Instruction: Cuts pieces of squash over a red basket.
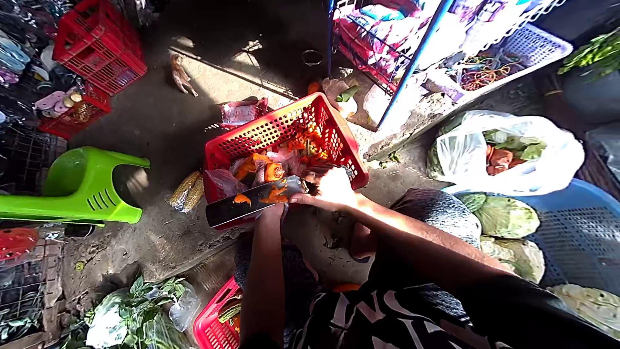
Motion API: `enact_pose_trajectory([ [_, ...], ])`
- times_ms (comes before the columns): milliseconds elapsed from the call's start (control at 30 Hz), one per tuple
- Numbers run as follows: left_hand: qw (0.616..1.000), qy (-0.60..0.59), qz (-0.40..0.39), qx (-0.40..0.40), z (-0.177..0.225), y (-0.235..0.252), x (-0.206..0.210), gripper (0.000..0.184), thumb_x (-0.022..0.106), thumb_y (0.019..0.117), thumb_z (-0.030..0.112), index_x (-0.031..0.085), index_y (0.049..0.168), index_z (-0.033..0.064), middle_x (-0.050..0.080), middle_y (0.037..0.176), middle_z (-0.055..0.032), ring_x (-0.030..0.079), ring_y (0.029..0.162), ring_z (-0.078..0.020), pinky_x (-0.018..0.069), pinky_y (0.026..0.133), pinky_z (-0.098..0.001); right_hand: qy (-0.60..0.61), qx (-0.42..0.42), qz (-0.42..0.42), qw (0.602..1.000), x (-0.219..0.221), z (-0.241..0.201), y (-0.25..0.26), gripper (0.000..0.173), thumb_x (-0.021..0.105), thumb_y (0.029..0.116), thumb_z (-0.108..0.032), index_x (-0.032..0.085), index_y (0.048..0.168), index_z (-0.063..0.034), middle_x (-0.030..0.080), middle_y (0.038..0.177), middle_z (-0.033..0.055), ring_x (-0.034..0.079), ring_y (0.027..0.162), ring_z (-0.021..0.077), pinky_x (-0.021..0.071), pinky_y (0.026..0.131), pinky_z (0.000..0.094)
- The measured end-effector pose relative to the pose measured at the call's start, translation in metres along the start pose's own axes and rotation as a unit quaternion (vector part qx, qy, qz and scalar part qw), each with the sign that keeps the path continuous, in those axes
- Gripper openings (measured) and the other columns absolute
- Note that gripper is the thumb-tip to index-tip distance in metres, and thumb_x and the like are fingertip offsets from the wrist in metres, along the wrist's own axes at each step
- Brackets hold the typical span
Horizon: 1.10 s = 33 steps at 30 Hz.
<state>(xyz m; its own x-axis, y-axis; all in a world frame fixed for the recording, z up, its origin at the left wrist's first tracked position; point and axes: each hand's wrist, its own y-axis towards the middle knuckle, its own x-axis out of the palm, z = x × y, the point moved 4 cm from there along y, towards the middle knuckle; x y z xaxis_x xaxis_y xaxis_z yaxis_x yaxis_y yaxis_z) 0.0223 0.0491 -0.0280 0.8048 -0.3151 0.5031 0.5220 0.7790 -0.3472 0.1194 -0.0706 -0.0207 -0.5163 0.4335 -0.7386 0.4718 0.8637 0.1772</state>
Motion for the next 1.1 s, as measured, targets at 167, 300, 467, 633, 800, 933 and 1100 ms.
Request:
enact_pose_trajectory([
  [167, 0.999, 0.018, 0.037, -0.014, -0.003, -0.005, 0.002, 0.026, 0.028, 0.1106, 0.014, 0.054, 0.11, 0.0105, 0.061, 0.086, -0.0006, 0.061, 0.076, -0.0074, 0.0542, 0.071, -0.024, 0.013, 0.006, -0.015, 1.0, 0.002, 0.008, 0.002, 0.092, 0.043, 0.0865, -0.085, 0.076, 0.105, -0.0015, 0.074, 0.096, 0.0192, 0.071, 0.093, 0.0392, 0.0522, 0.076, 0.0615],
  [300, 0.991, 0.1, 0.082, 0.028, -0.009, -0.016, 0.007, 0.018, 0.038, 0.1006, -0.012, 0.048, 0.11, 0.0007, 0.053, 0.087, -0.0051, 0.054, 0.074, -0.0089, 0.0514, 0.069, -0.0227, 0.025, 0.066, -0.048, 0.996, 0.003, 0.014, 0.004, 0.089, 0.044, 0.0874, -0.083, 0.076, 0.106, -0.0018, 0.074, 0.1, 0.0202, 0.07, 0.096, 0.0412, 0.0504, 0.077, 0.0642],
  [467, 0.994, 0.088, 0.064, 0.017, -0.009, -0.019, 0.007, 0.019, 0.033, 0.1035, -0.008, 0.048, 0.111, 0.0001, 0.053, 0.088, -0.0052, 0.054, 0.076, -0.0097, 0.051, 0.072, -0.0238, -0.05, -0.028, 0.083, 0.995, 0.005, 0.017, 0.003, 0.085, 0.046, 0.0883, -0.079, 0.076, 0.093, 0.0007, 0.073, 0.085, 0.0188, 0.072, 0.084, 0.0384, 0.0546, 0.069, 0.0586],
  [633, 0.993, 0.081, 0.071, -0.051, -0.005, -0.023, 0.013, 0.019, 0.031, 0.1051, -0.006, 0.048, 0.108, 0.003, 0.053, 0.085, -0.0047, 0.055, 0.073, -0.0105, 0.0516, 0.07, -0.0238, -0.088, -0.102, 0.177, 0.975, 0.007, 0.024, 0.003, 0.087, 0.04, 0.0887, -0.081, 0.073, 0.082, -0.0007, 0.07, 0.073, 0.015, 0.071, 0.071, 0.0335, 0.0542, 0.06, 0.0522],
  [800, 0.982, 0.136, 0.025, 0.133, -0.016, -0.009, 0.01, 0.024, 0.042, 0.0995, -0.009, 0.051, 0.121, -0.0023, 0.057, 0.101, -0.0063, 0.057, 0.092, -0.0103, 0.0514, 0.083, -0.0272, 0.01, 0.105, -0.032, 0.994, 0.011, 0.018, 0.004, 0.088, 0.048, 0.0865, -0.082, 0.074, 0.107, 0.0002, 0.073, 0.094, 0.0227, 0.07, 0.093, 0.0444, 0.0511, 0.075, 0.066],
  [933, 0.984, 0.152, 0.065, -0.061, 0.001, -0.026, 0.014, 0.02, 0.036, 0.1034, -0.009, 0.047, 0.118, -0.0013, 0.052, 0.095, -0.0072, 0.054, 0.081, -0.0114, 0.0506, 0.075, -0.0255, -0.046, -0.017, 0.055, 0.997, 0.007, 0.024, 0.005, 0.086, 0.047, 0.0878, -0.079, 0.074, 0.092, 0.0025, 0.072, 0.084, 0.0206, 0.072, 0.083, 0.0409, 0.054, 0.067, 0.0603],
  [1100, 0.99, 0.136, 0.044, -0.004, -0.011, -0.019, 0.01, 0.02, 0.035, 0.1045, -0.006, 0.048, 0.119, -0.0007, 0.053, 0.097, -0.0069, 0.055, 0.085, -0.0107, 0.0509, 0.078, -0.0261, -0.041, 0.004, 0.05, 0.998, 0.014, 0.026, 0.005, 0.084, 0.049, 0.0883, -0.078, 0.074, 0.093, 0.0025, 0.072, 0.085, 0.0217, 0.072, 0.083, 0.0422, 0.0534, 0.067, 0.0614],
])
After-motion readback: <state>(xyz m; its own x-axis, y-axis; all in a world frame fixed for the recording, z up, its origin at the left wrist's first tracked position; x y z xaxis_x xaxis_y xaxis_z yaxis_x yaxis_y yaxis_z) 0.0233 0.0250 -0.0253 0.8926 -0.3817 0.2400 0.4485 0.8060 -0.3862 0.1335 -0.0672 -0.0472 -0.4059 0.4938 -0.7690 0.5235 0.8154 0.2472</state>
